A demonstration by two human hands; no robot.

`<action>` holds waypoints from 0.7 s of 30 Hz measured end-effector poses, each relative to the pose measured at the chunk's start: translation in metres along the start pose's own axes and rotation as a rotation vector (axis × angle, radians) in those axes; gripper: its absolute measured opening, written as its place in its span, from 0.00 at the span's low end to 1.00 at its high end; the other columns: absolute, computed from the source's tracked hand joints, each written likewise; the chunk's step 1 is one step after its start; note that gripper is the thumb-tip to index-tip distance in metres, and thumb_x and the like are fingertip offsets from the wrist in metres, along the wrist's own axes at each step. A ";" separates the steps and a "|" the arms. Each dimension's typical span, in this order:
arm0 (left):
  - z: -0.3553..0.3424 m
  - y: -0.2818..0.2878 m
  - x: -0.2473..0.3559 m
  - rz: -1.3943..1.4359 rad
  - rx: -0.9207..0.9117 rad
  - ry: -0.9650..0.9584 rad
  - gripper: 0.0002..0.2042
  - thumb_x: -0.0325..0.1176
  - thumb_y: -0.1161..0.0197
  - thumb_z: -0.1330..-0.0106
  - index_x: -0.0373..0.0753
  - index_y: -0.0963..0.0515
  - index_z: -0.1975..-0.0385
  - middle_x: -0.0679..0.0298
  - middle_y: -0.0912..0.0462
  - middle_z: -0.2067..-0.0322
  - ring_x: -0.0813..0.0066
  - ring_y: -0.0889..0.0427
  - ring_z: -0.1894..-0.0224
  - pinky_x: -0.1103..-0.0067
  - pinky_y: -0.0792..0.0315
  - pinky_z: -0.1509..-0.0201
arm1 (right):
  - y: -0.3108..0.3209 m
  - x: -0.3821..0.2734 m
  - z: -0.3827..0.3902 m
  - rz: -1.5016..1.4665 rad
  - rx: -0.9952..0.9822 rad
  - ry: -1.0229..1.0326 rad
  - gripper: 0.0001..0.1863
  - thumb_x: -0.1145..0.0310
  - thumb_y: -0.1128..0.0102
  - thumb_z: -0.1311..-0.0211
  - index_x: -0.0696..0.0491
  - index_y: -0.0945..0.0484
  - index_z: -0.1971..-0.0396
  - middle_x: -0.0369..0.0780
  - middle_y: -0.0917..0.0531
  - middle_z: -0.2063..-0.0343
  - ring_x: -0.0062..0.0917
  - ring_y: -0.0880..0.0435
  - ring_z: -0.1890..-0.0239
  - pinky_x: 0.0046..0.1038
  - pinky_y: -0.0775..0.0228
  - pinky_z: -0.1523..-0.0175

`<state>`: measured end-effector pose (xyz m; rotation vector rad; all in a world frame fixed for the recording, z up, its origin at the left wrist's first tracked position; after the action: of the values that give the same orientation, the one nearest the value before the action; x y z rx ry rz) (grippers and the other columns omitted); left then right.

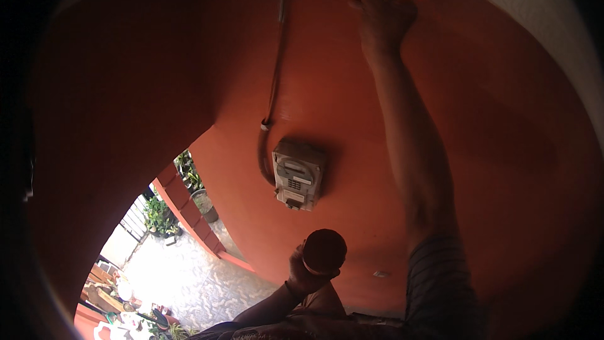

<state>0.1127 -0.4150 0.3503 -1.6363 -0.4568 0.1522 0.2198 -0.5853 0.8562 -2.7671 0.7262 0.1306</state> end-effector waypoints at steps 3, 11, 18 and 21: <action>0.001 -0.003 -0.002 0.000 0.097 -0.016 0.31 0.56 0.40 0.30 0.45 0.31 0.32 0.54 0.26 0.34 0.54 0.24 0.34 0.50 0.21 0.40 | 0.021 0.002 -0.005 0.359 -0.004 0.242 0.07 0.76 0.29 0.35 0.63 0.14 0.61 0.40 0.11 0.68 0.22 0.11 0.69 0.22 0.13 0.60; 0.006 0.008 0.002 0.083 0.065 -0.023 0.34 0.60 0.40 0.30 0.45 0.31 0.31 0.54 0.26 0.34 0.49 0.25 0.35 0.49 0.23 0.40 | 0.027 -0.011 0.009 0.090 0.055 0.179 0.09 0.73 0.30 0.35 0.63 0.14 0.60 0.40 0.11 0.66 0.23 0.11 0.68 0.21 0.15 0.64; 0.000 0.034 -0.011 0.145 0.096 0.027 0.38 0.63 0.39 0.31 0.41 0.31 0.30 0.50 0.25 0.36 0.45 0.23 0.37 0.50 0.22 0.41 | 0.015 0.021 0.010 0.171 0.057 0.161 0.09 0.73 0.29 0.35 0.63 0.14 0.62 0.39 0.11 0.68 0.20 0.12 0.69 0.21 0.17 0.66; 0.006 0.034 -0.007 0.148 0.096 0.003 0.38 0.63 0.39 0.31 0.40 0.31 0.30 0.48 0.24 0.36 0.44 0.22 0.38 0.49 0.23 0.41 | 0.046 -0.006 0.019 0.172 0.201 0.181 0.06 0.74 0.29 0.36 0.60 0.14 0.62 0.36 0.12 0.70 0.17 0.14 0.70 0.19 0.21 0.66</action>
<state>0.1111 -0.4136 0.3150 -1.5750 -0.3211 0.2783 0.1917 -0.6155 0.8281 -2.5457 0.9663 -0.1534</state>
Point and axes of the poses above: each hand's wrist, its own z-axis away from the middle knuckle, its own y-axis out of the back of the hand, x = y × z, the point moved 5 cm from there along -z, towards the middle knuckle
